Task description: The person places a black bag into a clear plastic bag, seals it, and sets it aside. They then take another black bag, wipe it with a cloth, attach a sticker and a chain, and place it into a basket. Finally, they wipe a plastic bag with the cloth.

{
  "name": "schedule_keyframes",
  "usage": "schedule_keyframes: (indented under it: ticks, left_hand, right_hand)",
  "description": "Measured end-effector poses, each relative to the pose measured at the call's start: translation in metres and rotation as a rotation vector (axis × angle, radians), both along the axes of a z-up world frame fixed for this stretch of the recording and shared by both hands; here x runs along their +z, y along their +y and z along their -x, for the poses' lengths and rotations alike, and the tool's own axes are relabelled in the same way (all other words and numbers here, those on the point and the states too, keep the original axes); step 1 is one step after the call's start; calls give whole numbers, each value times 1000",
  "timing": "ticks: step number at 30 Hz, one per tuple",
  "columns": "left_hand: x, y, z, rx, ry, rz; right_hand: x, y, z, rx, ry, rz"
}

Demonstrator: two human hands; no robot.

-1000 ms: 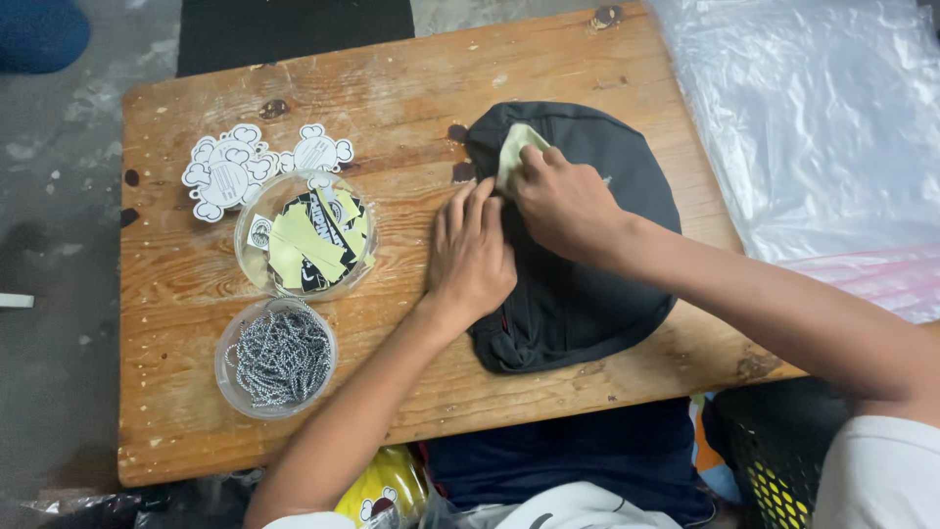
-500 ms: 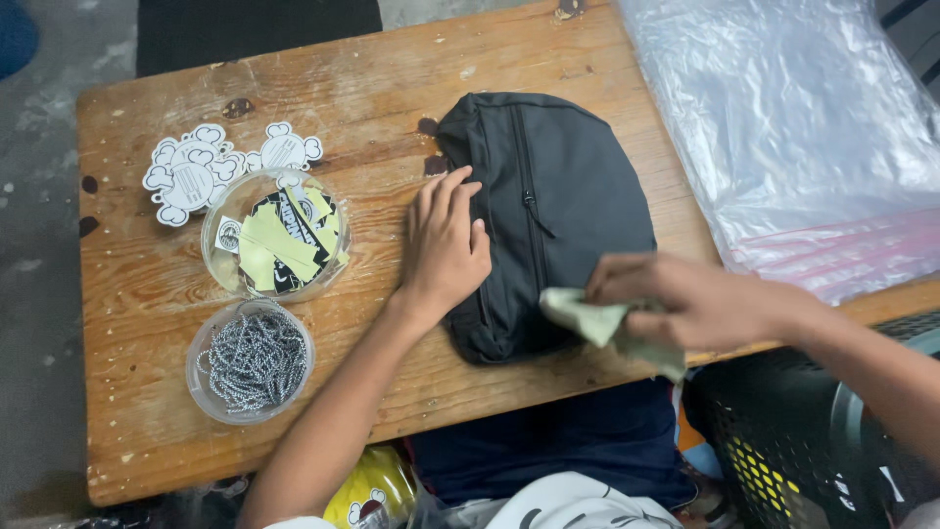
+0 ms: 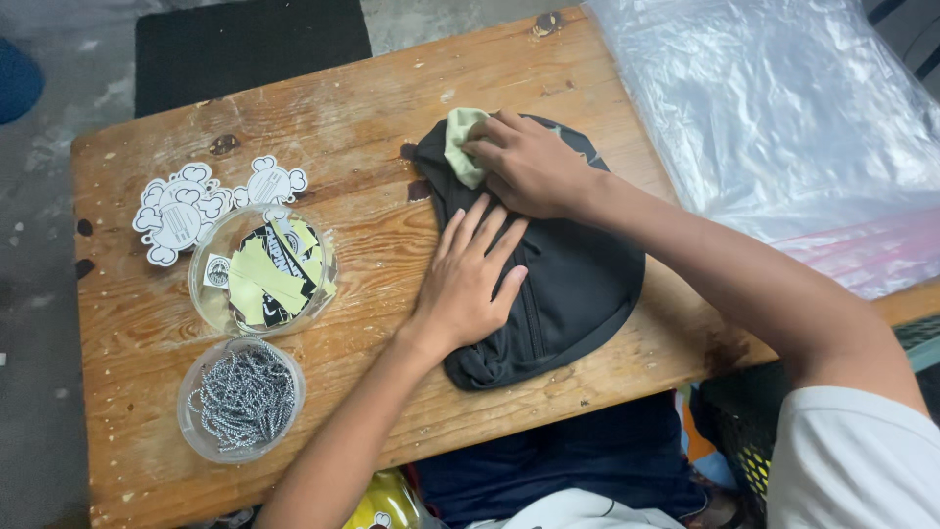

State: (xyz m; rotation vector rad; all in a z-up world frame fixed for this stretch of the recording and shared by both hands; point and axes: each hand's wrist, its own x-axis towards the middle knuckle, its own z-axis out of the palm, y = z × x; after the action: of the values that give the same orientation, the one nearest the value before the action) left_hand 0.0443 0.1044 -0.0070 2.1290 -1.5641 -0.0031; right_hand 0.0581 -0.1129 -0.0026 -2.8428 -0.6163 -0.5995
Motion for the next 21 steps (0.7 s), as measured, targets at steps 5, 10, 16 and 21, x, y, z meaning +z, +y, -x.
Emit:
schedule_keyframes:
  ticks: [5, 10, 16, 21]
  left_hand:
    - [4, 0, 3, 11, 39, -25]
    - [7, 0, 3, 3, 50, -27]
    - [3, 0, 5, 11, 48, -26]
    - [0, 2, 5, 11, 35, -40]
  right_hand:
    - [-17, -29, 29, -206, -54, 229]
    - [-5, -39, 117, -341, -25, 357]
    - [3, 30, 227, -370, 47, 244]
    - [77, 71, 235, -94, 600, -488]
